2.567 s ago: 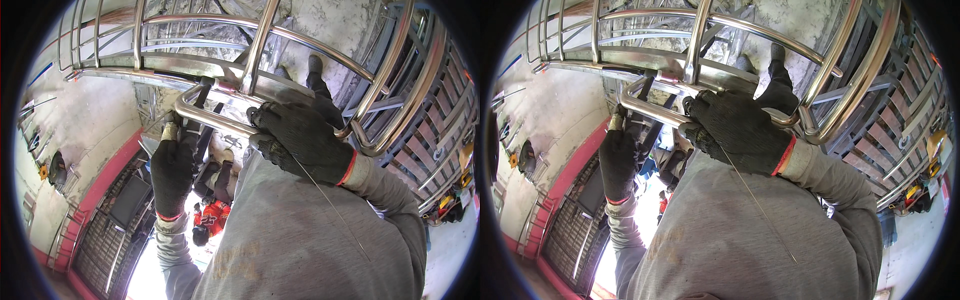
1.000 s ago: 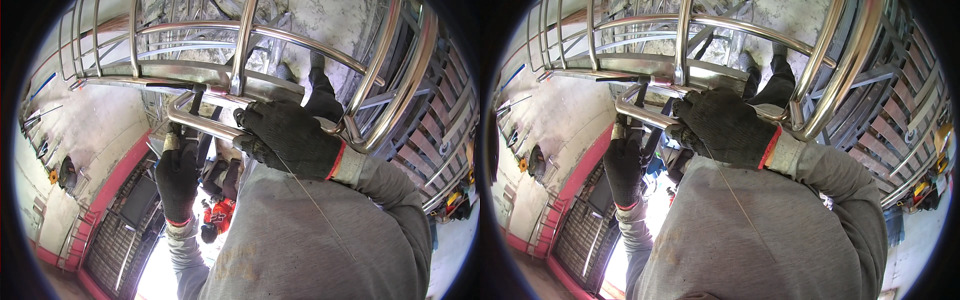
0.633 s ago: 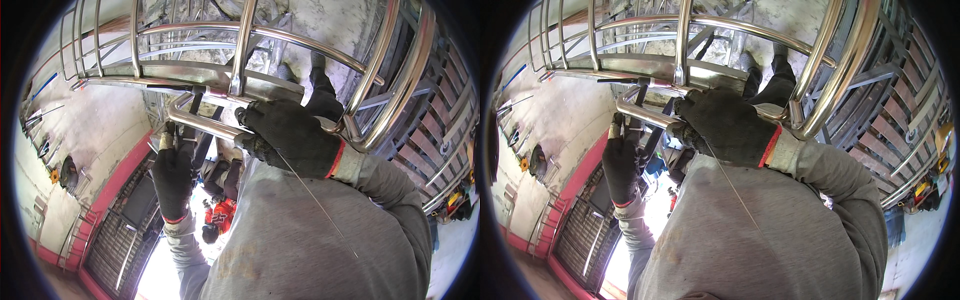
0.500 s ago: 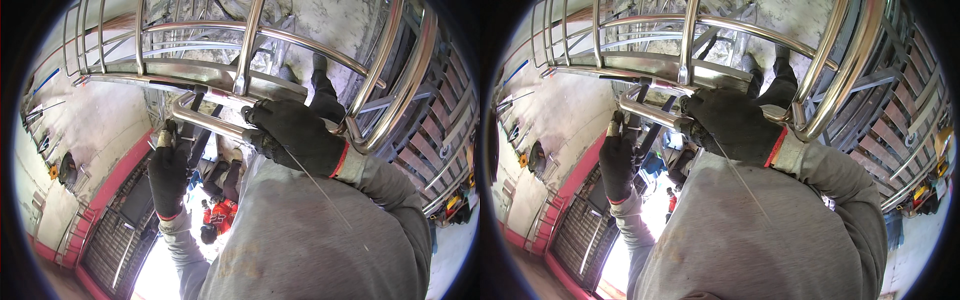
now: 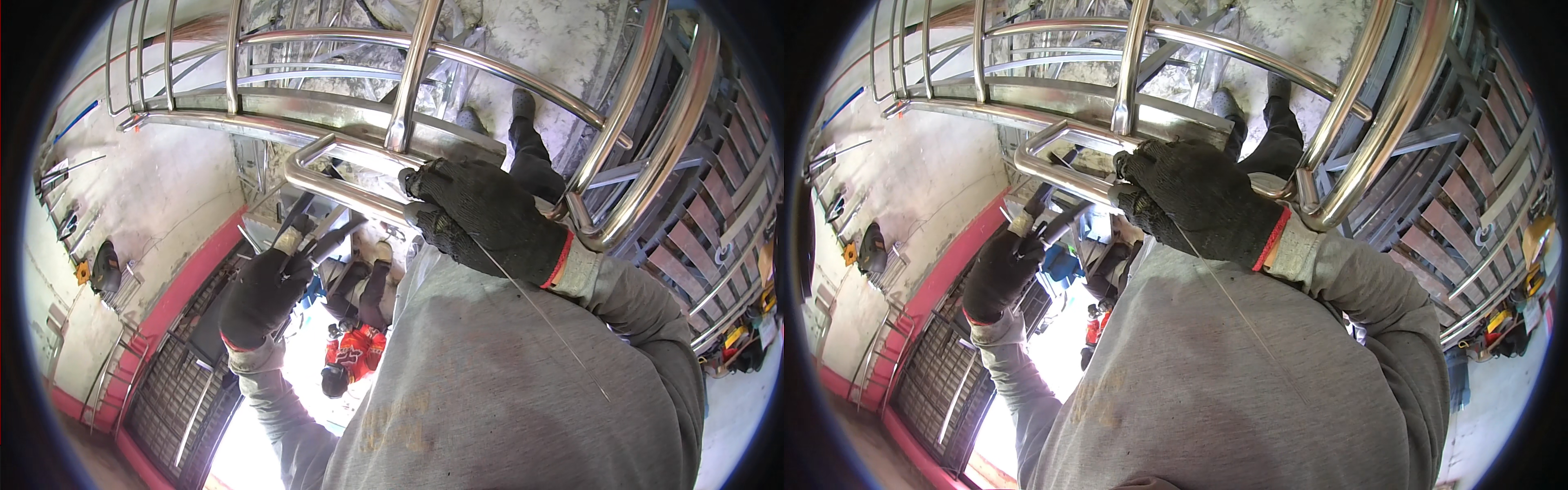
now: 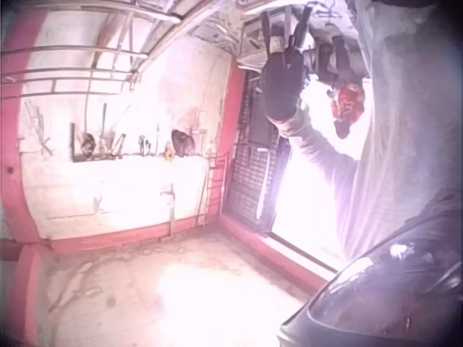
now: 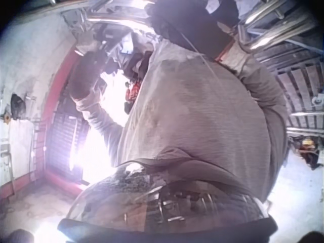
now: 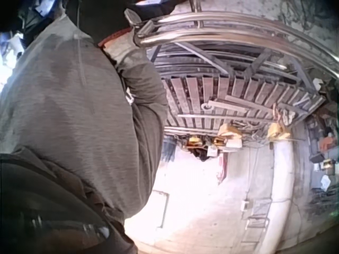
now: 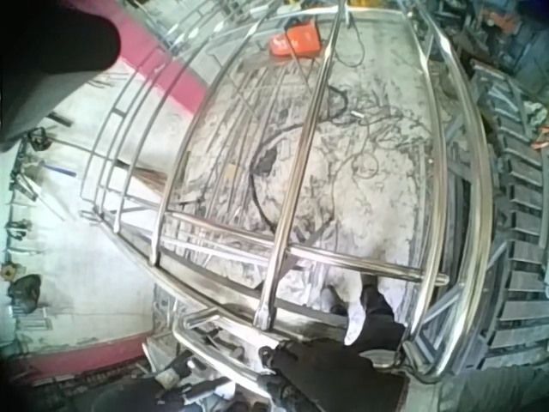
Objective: The person welds joints on a metal railing using a welding torch and filler wire, then positions a metal handle onto the railing and welds it into place.
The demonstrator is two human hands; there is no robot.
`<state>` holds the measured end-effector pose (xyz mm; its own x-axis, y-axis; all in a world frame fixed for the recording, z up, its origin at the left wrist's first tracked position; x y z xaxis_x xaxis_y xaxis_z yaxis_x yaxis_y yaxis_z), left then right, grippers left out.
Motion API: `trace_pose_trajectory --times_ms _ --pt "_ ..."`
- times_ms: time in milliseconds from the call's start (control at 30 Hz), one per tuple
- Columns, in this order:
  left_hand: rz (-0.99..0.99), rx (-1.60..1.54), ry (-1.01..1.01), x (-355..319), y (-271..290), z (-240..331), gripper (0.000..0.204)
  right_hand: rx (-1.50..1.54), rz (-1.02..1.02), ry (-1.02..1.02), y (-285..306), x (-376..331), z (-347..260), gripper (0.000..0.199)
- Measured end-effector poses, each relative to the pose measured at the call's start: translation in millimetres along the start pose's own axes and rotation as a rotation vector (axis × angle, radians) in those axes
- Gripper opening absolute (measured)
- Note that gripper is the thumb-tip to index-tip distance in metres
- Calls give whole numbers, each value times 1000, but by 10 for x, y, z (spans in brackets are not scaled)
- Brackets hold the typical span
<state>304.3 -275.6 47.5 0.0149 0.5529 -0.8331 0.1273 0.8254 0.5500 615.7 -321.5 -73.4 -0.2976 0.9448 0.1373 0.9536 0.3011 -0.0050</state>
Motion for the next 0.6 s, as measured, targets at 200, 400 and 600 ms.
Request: trace_pose_trajectory --times_ms 200,400,600 --pt "-27 -71 65 -272 -118 -340 52 -77 -123 -108 58 121 -135 36" --pt "107 394 157 -531 284 -1054 72 -50 -58 -88 64 113 -184 29" --pt "495 -767 78 -482 1106 -43 65 -199 -95 78 15 267 -315 34"
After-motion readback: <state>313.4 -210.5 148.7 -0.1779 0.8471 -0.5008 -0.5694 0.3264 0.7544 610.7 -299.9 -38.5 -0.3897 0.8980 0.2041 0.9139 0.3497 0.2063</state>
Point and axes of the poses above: each hand's wrist, its own x-axis towards the middle knuckle, its own y-axis out of the back of the hand, z = x × y, the point moved 5 cm from there along x, towards the middle knuckle, and after that the axes turned 14 degrees about x, right-handed, at the moved point
